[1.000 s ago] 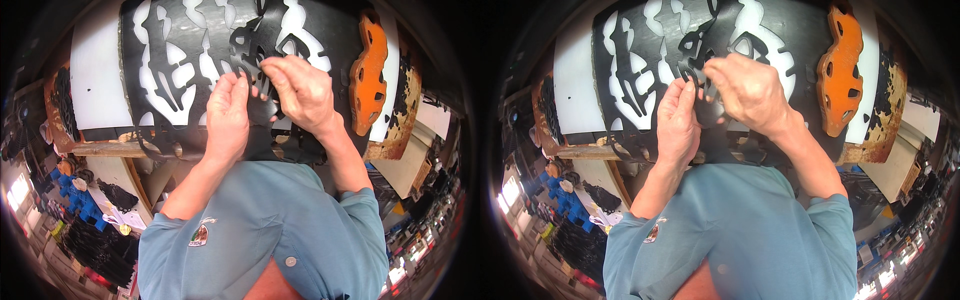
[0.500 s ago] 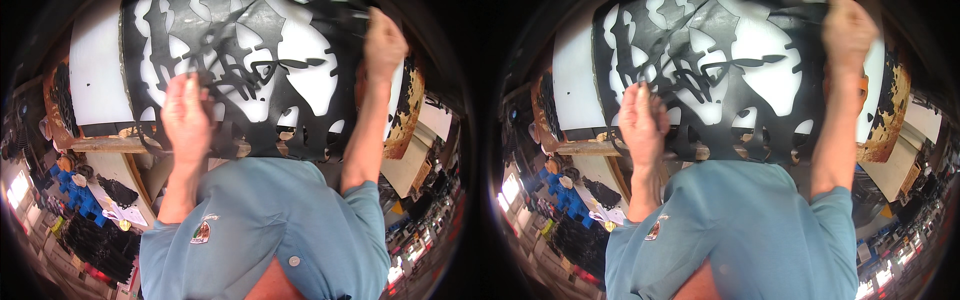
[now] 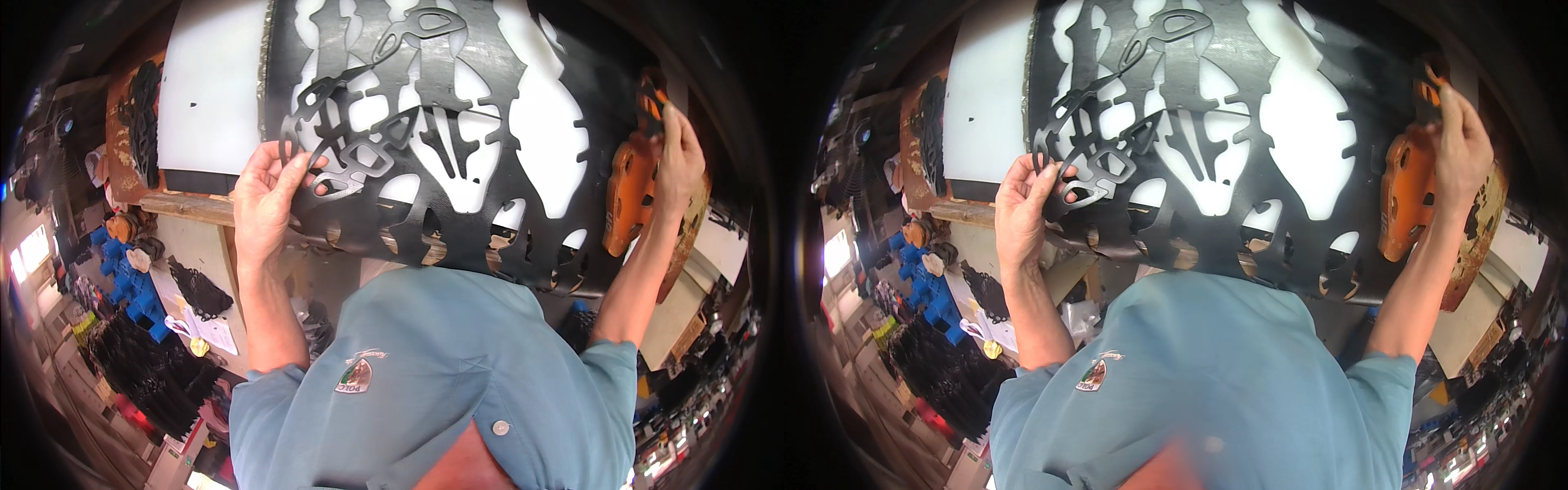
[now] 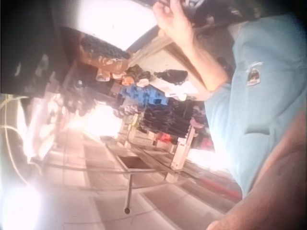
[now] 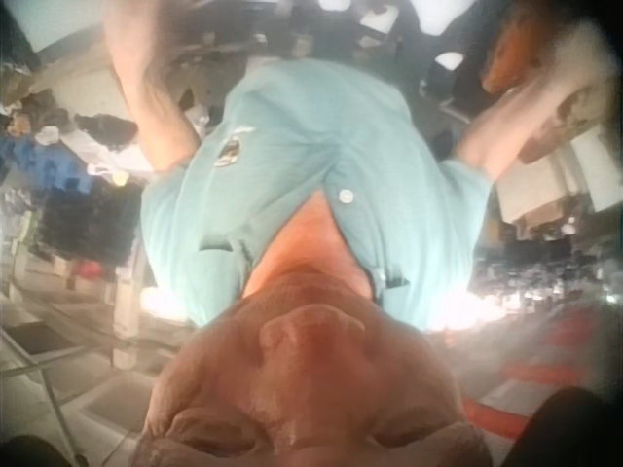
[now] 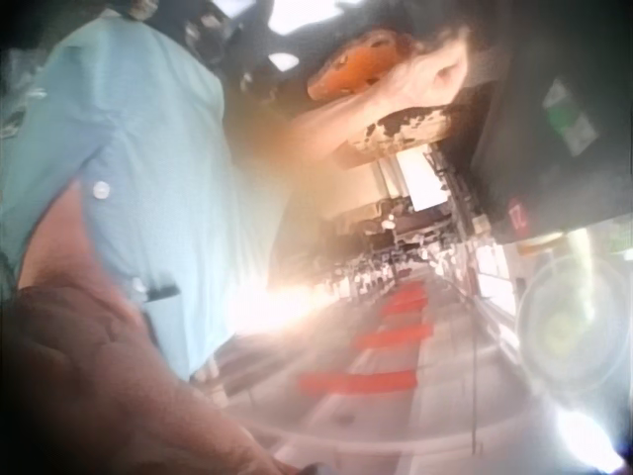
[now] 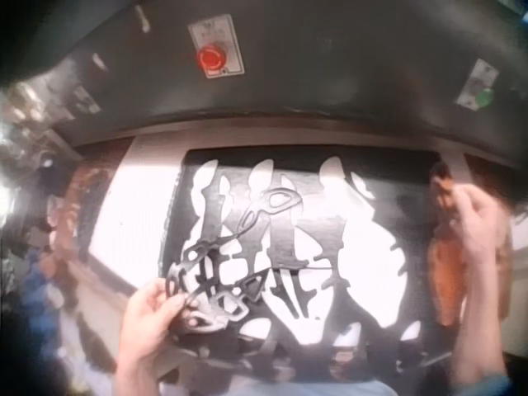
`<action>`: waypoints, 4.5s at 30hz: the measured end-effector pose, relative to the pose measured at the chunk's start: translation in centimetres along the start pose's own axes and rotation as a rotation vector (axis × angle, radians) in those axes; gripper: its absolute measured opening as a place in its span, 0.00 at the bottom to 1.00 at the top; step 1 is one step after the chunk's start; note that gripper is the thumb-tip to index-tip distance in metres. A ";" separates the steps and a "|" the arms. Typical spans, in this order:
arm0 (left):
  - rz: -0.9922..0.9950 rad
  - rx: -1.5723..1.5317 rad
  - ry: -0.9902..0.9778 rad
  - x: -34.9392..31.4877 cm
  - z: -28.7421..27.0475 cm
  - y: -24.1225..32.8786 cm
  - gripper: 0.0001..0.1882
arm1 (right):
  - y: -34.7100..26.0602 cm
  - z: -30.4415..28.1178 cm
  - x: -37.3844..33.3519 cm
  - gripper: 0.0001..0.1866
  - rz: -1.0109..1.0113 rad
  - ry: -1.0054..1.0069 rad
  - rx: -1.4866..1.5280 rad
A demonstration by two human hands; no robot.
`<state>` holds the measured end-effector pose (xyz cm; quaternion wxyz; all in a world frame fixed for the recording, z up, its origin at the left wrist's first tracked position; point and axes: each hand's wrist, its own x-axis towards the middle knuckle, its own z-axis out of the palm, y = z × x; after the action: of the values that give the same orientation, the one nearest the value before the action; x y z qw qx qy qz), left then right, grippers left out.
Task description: The person repeatedly presses a black stencil onto a flat surface with an orange squeegee, then peels off the cutout shapes by hand. The person removes the stencil, picks up a large black sheet from the floor, and places it on the work surface before repeating the pressing and peeling process.
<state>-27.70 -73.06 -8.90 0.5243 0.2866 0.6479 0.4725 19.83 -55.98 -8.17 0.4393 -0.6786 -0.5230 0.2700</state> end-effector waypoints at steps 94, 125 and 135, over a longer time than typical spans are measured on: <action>1.165 0.632 -0.278 5.1 24.4 -4.9 0.17 | 6.3 -3.7 -8.4 0.50 -0.489 -0.174 -0.361; 1.229 0.857 -0.173 -7.4 20.1 -12.1 0.10 | 3.1 -11.2 -15.4 0.10 -0.437 0.400 -0.048; 1.290 0.806 -0.117 -7.6 20.4 -12.7 0.09 | 4.9 -10.0 -17.4 0.10 -0.626 0.254 -0.221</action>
<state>-4.54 -78.23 -17.41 0.0330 0.8021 0.4456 0.3961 25.05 -75.93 -9.46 0.4863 -0.5572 -0.6727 -0.0224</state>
